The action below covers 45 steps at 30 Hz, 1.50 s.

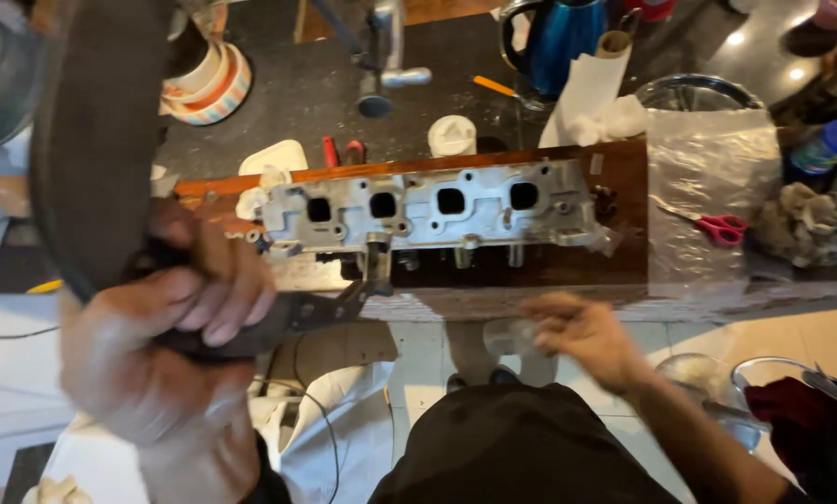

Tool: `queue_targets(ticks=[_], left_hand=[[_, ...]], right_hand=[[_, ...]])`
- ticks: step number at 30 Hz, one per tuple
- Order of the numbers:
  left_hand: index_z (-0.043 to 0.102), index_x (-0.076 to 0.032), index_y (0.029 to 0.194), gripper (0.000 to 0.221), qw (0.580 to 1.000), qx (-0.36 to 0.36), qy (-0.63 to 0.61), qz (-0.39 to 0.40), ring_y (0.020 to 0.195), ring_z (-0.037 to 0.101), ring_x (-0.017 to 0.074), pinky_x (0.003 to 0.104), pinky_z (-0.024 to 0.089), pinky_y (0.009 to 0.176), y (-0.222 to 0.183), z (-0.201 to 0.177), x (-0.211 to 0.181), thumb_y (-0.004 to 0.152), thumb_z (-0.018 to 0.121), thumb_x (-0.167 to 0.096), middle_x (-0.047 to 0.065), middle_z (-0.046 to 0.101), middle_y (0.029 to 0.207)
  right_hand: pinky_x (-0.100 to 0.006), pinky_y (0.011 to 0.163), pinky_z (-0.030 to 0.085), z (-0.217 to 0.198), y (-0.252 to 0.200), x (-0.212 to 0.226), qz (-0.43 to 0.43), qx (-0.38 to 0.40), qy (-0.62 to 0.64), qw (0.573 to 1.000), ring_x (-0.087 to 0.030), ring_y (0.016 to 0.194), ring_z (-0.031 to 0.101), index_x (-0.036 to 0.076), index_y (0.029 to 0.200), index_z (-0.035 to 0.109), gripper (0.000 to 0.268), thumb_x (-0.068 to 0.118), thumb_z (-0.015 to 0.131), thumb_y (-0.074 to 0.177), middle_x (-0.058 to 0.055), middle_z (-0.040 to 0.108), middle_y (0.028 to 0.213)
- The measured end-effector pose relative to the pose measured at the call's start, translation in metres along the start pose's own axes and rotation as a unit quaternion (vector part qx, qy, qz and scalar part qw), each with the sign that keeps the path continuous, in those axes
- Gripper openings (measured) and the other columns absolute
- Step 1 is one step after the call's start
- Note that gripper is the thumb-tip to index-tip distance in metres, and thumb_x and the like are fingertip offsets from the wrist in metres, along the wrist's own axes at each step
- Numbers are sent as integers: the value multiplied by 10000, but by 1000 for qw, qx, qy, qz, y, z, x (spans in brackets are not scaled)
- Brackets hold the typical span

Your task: Assembling valve springs onto an engine cylinder head using a spring compressor tool.

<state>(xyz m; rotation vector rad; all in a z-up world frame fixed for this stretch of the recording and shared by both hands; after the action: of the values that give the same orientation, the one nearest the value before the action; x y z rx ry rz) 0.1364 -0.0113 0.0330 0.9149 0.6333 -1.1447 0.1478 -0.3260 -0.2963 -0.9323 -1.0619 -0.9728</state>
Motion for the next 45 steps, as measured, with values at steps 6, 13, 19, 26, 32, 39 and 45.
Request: queue_targets(ticks=[6, 13, 19, 26, 32, 39, 45], left_hand=[[637, 31, 1019, 223, 1000, 2, -22, 4, 494, 337, 110, 253, 271, 494, 5, -5, 9, 818, 550, -12, 27, 425, 617], [604, 26, 1030, 190, 999, 41, 16, 17, 489, 371, 108, 260, 304, 455, 10, -21, 18, 846, 606, -21, 17, 466, 646], [603, 35, 1078, 227, 998, 63, 1, 0, 522, 387, 112, 263, 307, 475, 10, -37, 30, 853, 596, 4, 45, 502, 698], [594, 67, 1068, 238, 997, 58, -26, -38, 520, 374, 115, 254, 302, 485, 8, -46, 41, 834, 582, 22, 94, 531, 698], [583, 30, 1064, 219, 996, 77, -22, -50, 504, 385, 102, 251, 315, 466, 4, -52, 53, 846, 597, 13, 32, 499, 683], [601, 42, 1034, 199, 996, 56, -18, -74, 533, 399, 105, 246, 325, 490, -5, -61, 70, 840, 624, 1, 60, 538, 681], [605, 47, 1109, 257, 996, 77, 9, -48, 506, 406, 107, 245, 336, 469, -11, -60, 85, 860, 642, -6, 35, 538, 697]], right_hand=[[-285, 701, 534, 94, 46, -45, 136, -43, -32, 989, -179, 708, 652, -65, 877, 789, 54, -21, 775, 849, -106, 759, 805], [-272, 594, 484, 126, 85, -48, 121, -130, 147, 973, -138, 691, 573, 7, 1088, 715, 297, -26, 846, 822, -51, 681, 864], [-265, 824, 575, 142, 89, -40, 78, -143, 136, 977, -174, 881, 683, -19, 1242, 676, 409, -56, 787, 850, -108, 744, 1017], [-266, 781, 567, 157, 88, -39, 56, -160, 182, 969, -174, 832, 689, -29, 1180, 698, 321, -25, 788, 872, -102, 730, 1004], [-258, 783, 575, 153, 94, -50, 58, -181, 192, 963, -166, 816, 707, 0, 1149, 718, 253, 22, 783, 906, -78, 756, 967], [-197, 638, 500, 137, 115, -90, 1, -173, 194, 965, -118, 707, 666, -40, 1150, 737, 227, -29, 758, 924, -80, 770, 941], [-192, 854, 562, 145, 109, -62, 25, -186, 143, 972, -124, 893, 710, -59, 1141, 744, 225, 44, 764, 942, -94, 779, 1048]])
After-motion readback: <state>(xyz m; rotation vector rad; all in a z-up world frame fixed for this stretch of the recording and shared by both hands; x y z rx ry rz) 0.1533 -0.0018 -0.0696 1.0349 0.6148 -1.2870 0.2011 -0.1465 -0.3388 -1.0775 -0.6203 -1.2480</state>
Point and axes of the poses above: each hand's wrist, its own y-axis towards the middle knuckle, its own z-axis out of the palm, x = y × z, the point moved 4 cm from there along y, towards the middle knuckle
